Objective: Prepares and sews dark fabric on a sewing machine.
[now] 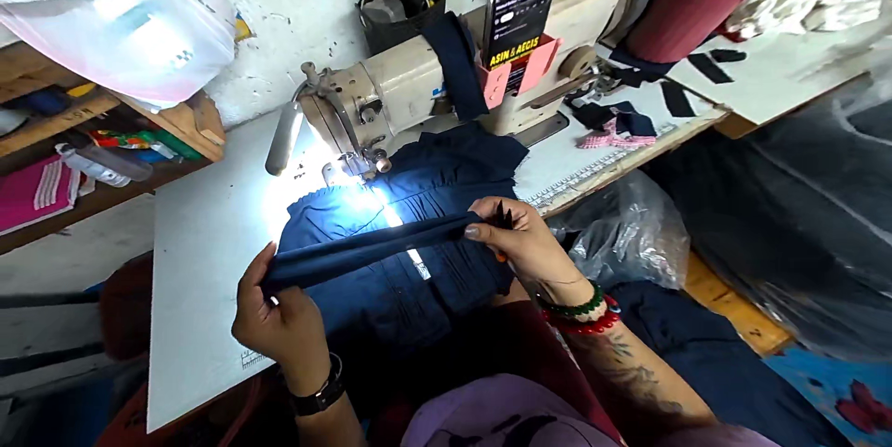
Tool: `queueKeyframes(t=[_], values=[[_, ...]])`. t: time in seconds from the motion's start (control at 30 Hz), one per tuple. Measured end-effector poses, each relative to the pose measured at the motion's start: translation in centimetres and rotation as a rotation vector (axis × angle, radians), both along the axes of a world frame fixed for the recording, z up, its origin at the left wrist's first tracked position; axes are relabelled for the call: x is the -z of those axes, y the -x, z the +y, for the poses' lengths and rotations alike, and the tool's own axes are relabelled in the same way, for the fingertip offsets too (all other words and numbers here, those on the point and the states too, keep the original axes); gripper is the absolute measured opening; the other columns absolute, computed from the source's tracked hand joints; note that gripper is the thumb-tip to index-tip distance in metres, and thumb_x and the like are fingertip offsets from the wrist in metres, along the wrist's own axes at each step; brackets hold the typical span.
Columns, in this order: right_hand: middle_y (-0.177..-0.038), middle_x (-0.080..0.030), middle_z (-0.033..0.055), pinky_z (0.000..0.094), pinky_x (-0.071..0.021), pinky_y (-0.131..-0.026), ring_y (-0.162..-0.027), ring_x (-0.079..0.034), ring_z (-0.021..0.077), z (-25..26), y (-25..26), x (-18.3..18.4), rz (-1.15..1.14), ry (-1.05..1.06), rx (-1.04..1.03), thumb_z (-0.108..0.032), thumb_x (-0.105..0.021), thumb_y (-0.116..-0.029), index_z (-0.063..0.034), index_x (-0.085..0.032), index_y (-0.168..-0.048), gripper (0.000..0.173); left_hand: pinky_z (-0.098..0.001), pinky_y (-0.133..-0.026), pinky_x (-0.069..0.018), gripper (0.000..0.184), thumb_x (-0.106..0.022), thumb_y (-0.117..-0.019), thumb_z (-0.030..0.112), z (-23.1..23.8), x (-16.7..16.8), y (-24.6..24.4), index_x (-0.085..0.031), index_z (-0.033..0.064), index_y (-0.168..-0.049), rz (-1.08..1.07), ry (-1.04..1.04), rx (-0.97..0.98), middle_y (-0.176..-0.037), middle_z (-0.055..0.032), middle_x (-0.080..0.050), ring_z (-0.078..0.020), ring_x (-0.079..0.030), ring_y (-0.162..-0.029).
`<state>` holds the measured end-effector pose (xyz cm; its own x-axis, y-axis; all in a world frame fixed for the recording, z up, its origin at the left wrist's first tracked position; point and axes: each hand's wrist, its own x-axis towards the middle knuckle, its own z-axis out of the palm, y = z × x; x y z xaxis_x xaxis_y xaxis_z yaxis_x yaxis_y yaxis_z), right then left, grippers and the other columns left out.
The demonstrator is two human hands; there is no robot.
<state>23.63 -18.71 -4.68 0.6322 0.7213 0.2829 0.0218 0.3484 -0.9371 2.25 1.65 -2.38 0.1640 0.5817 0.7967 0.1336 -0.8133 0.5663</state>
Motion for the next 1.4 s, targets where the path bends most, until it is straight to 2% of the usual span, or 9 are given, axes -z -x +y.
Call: queueKeyframes(t=[0.3,0.4,0.6,0.77,0.93,1.13,1.23,1.33,1.4], values=[[-0.079,-0.063,0.005,0.0263,-0.0504,-0.058,-0.064,-0.059,0.0092,2.8,-0.6,3.9,-0.711,0.178,0.889,-0.006,-0.061,-0.0902,-0.0014,-0.056,-0.113,0.023,-0.0205,-0.098,-0.0505,0.023,-0.048,-0.1045,0.01,-4.9,2.1,-2.0,-0.068,0.004,-0.114,-0.105,-0.109,0.1,-0.111,0.0051,-0.071,0.001,-0.063,-0.109],[-0.08,-0.067,0.0109,0.0409,-0.0494,-0.052,-0.063,-0.063,0.0226,2.5,-1.3,4.5,-0.846,0.313,0.921,-0.009,-0.059,-0.0906,-0.0006,-0.06,-0.118,0.029,-0.0185,-0.09,-0.0528,0.022,-0.05,-0.104,0.01,-3.9,2.6,-1.8,-0.069,0.0037,-0.113,-0.087,-0.105,0.081,-0.11,0.0041,-0.071,0.0016,-0.064,-0.103],[-0.087,-0.069,0.0087,0.0364,-0.0561,-0.066,-0.076,-0.067,0.0188,3.1,0.0,4.7,-0.776,0.295,0.652,-0.004,-0.064,-0.0846,-0.0027,-0.064,-0.105,0.02,-0.0212,-0.09,-0.0515,0.029,-0.044,-0.0937,-0.004,-2.5,3.6,-2.7,-0.071,-0.0037,-0.104,-0.041,-0.031,0.046,-0.098,-0.0058,-0.071,-0.0053,-0.065,-0.097],[-0.068,-0.051,-0.0002,0.024,-0.0387,-0.053,-0.058,-0.048,0.0068,2.6,-0.5,4.4,-0.496,0.393,0.553,-0.003,-0.061,-0.081,-0.0065,-0.055,-0.084,0.007,-0.0243,-0.092,-0.0532,0.026,-0.048,-0.0923,-0.005,-0.5,3.9,-2.2,-0.072,-0.0068,-0.104,0.083,0.045,-0.023,-0.102,-0.014,-0.074,-0.0111,-0.069,-0.1],[-0.088,-0.072,0.0123,0.0534,-0.0539,-0.061,-0.075,-0.07,0.0323,2.7,-0.5,3.9,-0.766,0.629,0.562,-0.002,-0.063,-0.0872,-0.0086,-0.07,-0.114,0.028,-0.0246,-0.089,-0.0551,0.027,-0.05,-0.0924,-0.006,0.1,4.7,-2.3,-0.075,-0.0033,-0.104,0.163,0.074,-0.055,-0.103,-0.0133,-0.076,-0.0118,-0.072,-0.099],[-0.104,-0.071,0.017,0.0562,-0.0557,-0.067,-0.087,-0.071,0.0373,3.7,-1.0,3.4,-0.795,0.663,0.566,0.008,-0.059,-0.0864,-0.0074,-0.069,-0.117,0.035,-0.0222,-0.072,-0.0574,0.032,-0.047,-0.0887,-0.008,-0.1,5.9,-2.6,-0.072,-0.004,-0.108,0.121,0.194,0.065,-0.105,-0.0107,-0.074,-0.0065,-0.07,-0.086],[-0.126,-0.068,0.0106,0.0437,-0.0557,-0.093,-0.111,-0.066,0.0219,2.6,-1.9,3.0,-0.529,0.528,0.265,0.002,-0.054,-0.0948,-0.0079,-0.068,-0.127,0.036,-0.0287,-0.09,-0.0589,0.04,-0.052,-0.0927,-0.001,0.6,4.1,-0.8,-0.059,-0.0051,-0.132,0.13,0.505,0.417,-0.132,-0.0123,-0.064,-0.012,-0.068,-0.109],[-0.114,-0.069,-0.0048,0.017,-0.0496,-0.062,-0.073,-0.058,0.0,1.0,-2.8,2.1,-0.156,0.347,0.038,-0.016,-0.064,-0.0954,-0.0176,-0.069,-0.131,0.036,-0.0362,-0.101,-0.0549,0.036,-0.048,-0.1029,0.014,1.8,3.6,0.6,-0.061,-0.0009,-0.133,0.048,0.652,0.556,-0.137,-0.0071,-0.064,-0.0151,-0.064,-0.12],[-0.101,-0.073,-0.008,0.0111,-0.0381,-0.045,-0.052,-0.047,-0.005,0.6,-2.6,1.7,0.03,0.245,0.074,-0.022,-0.061,-0.0992,-0.0183,-0.073,-0.12,0.025,-0.0312,-0.095,-0.0575,0.026,-0.057,-0.1017,0.007,1.9,3.7,0.5,-0.069,-0.0009,-0.123,-0.002,0.608,0.421,-0.119,-0.0049,-0.073,-0.0106,-0.07,-0.107]])
